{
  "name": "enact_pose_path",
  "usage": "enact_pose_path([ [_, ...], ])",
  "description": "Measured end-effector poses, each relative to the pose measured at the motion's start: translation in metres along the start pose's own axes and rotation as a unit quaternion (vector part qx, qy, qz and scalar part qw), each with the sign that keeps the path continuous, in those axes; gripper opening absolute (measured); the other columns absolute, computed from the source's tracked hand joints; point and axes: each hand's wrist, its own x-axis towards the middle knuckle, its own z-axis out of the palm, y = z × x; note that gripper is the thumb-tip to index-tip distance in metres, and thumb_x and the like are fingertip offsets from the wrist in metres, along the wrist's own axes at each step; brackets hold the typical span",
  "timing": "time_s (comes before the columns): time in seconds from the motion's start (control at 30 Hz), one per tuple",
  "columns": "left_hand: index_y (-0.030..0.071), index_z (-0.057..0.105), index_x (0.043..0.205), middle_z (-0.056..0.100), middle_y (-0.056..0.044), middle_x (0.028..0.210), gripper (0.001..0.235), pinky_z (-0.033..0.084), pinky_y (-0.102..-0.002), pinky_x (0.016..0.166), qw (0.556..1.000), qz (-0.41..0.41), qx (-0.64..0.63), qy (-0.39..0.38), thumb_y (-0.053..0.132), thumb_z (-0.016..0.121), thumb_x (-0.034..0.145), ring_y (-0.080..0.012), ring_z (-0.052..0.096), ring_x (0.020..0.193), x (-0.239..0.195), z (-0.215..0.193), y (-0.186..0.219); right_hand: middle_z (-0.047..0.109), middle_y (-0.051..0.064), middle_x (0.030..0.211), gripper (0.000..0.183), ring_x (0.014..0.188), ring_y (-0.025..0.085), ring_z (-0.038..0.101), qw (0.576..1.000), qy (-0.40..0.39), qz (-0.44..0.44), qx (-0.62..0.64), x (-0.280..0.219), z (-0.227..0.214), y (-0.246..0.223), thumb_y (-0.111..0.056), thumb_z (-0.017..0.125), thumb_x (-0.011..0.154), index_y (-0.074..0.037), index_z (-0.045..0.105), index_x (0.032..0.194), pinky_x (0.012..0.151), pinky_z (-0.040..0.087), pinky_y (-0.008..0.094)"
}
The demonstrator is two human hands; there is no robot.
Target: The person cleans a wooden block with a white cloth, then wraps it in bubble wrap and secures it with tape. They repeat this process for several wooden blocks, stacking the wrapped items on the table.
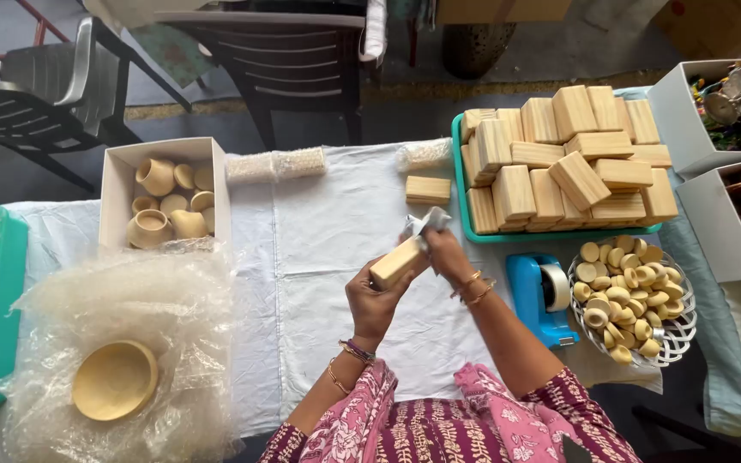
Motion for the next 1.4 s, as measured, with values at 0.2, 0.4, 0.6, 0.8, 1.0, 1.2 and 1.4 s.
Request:
enact_pose_path([
  [0.2, -0.003, 0.073, 0.106, 0.079, -0.015, 0.088, 0.043, 0.059, -0.033, 0.066, 0.963, -0.151, 0.164, -0.150, 0.029, 0.083, 0.078, -0.0176, 0.072, 0.076, -0.001, -0.002, -0.042, 0.075, 0.016, 0.082, 0.027, 0.073, 0.024, 0.071, 0.942, 0.150, -0.264, -0.140, 0.046, 0.000, 0.080, -0.020, 0.066, 0.091, 0.007, 0.067, 0.090, 0.067, 0.059, 0.040],
  [0.4, 0.001, 0.051, 0.118, 0.070, -0.012, 0.085, 0.052, 0.054, -0.041, 0.059, 0.979, -0.106, 0.148, -0.091, 0.051, 0.046, 0.103, -0.0242, 0.071, 0.072, 0.013, 0.011, -0.020, 0.077, 0.010, 0.094, 0.029, 0.079, 0.018, 0.072, 0.949, 0.003, -0.166, 0.266, -0.005, 0.043, -0.011, -0.017, 0.048, 0.103, 0.002, 0.070, 0.111, 0.068, 0.058, 0.034],
  [0.6, 0.000, 0.049, 0.123, 0.064, -0.015, 0.103, 0.051, 0.057, -0.036, 0.076, 0.998, -0.044, -0.029, 0.039, 0.048, 0.038, 0.112, -0.0211, 0.066, 0.090, 0.044, -0.003, -0.040, 0.067, 0.001, 0.117, 0.035, 0.101, 0.008, 0.059, 0.940, 0.040, -0.306, 0.143, -0.069, 0.087, 0.012, -0.014, 0.051, 0.104, -0.002, 0.056, 0.137, 0.082, 0.051, 0.028],
  [0.8, 0.001, 0.051, 0.131, 0.064, -0.015, 0.112, 0.054, 0.053, -0.030, 0.086, 0.999, -0.013, 0.028, -0.010, 0.050, 0.039, 0.114, -0.0163, 0.061, 0.102, -0.001, -0.002, -0.090, 0.070, 0.003, 0.092, 0.030, 0.082, 0.013, 0.061, 0.986, 0.021, -0.140, -0.084, -0.008, 0.053, 0.054, -0.016, 0.066, 0.096, -0.001, 0.065, 0.121, 0.067, 0.055, 0.033],
  [1.0, 0.004, 0.051, 0.129, 0.066, -0.009, 0.107, 0.053, 0.057, -0.029, 0.074, 0.991, -0.110, -0.068, 0.025, 0.050, 0.038, 0.106, -0.0133, 0.066, 0.091, 0.020, -0.011, -0.080, 0.067, 0.010, 0.104, 0.030, 0.090, 0.017, 0.059, 0.995, -0.027, -0.048, 0.077, 0.016, 0.058, 0.133, -0.018, 0.055, 0.106, 0.004, 0.066, 0.123, 0.070, 0.049, 0.036],
  [1.2, 0.001, 0.053, 0.128, 0.061, -0.008, 0.109, 0.052, 0.052, -0.030, 0.076, 0.990, -0.107, -0.096, 0.001, 0.047, 0.036, 0.112, -0.0166, 0.059, 0.094, 0.006, 0.001, -0.132, 0.066, 0.013, 0.123, 0.036, 0.105, 0.017, 0.063, 0.984, -0.050, -0.075, 0.152, 0.030, 0.043, 0.109, -0.012, 0.054, 0.104, 0.002, 0.059, 0.136, 0.083, 0.056, 0.034],
  [1.4, -0.009, 0.029, 0.158, 0.035, -0.026, 0.154, 0.055, 0.038, -0.040, 0.114, 0.963, 0.147, 0.176, 0.145, 0.029, 0.042, 0.120, -0.0311, 0.041, 0.139, 0.010, 0.011, -0.215, 0.054, 0.000, 0.140, 0.049, 0.123, 0.011, 0.054, 0.955, 0.120, -0.230, 0.142, -0.047, 0.087, 0.068, -0.010, 0.050, 0.103, -0.011, 0.031, 0.149, 0.100, 0.049, 0.026],
])
